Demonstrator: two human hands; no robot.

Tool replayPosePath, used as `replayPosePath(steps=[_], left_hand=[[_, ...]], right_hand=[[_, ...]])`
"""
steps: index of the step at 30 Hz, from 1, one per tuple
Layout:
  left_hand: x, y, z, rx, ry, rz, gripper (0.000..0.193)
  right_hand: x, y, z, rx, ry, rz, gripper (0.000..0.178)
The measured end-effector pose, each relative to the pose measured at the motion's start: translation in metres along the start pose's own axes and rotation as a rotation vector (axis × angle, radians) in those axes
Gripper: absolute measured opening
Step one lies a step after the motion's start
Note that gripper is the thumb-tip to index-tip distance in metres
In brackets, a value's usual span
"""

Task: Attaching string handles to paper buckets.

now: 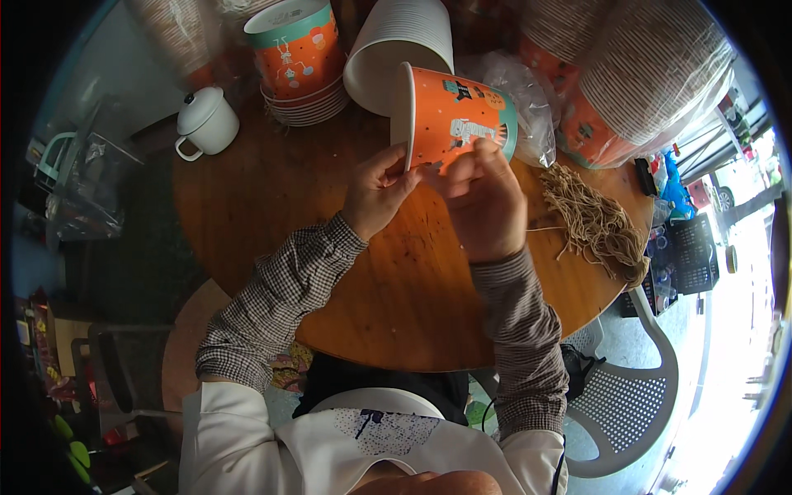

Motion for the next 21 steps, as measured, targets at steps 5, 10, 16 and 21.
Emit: replayPosePath(steps=[5,10,16,21], left_hand=[[0.003,-0.002,-0.005,0.014,0.057,-0.001,0.026],[-0.003,-0.002,-0.002,-0.004,0.01,-0.023,0.021],[-0.003,-0.003,0.002,-0.046,0.051,-0.037,0.013],[-0.001,-0.003,-0.002,-0.039,0.08,-0.055,0.014]], right_hand=[[-0.017,-0.006,0.017,-0.018,-0.044,-0.109,0.012],[-0.018,-0.003,0.004,0.01,0.04,-0.077,0.011],[-0.027,-0.005,0.005,-0.047,0.113,-0.09,0.01],[-0.026,-0.003,0.008,-0.049,0.473,-0.087,0.009]])
Point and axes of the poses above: each hand's wrist, its own y-axis away from the middle knuckle, its own x-axis out of the palm, z = x × y, the point moved 6 cm from there along -y, towards the middle knuckle, and after that the axes turned 15 degrees about -x, right-handed, at the moved point
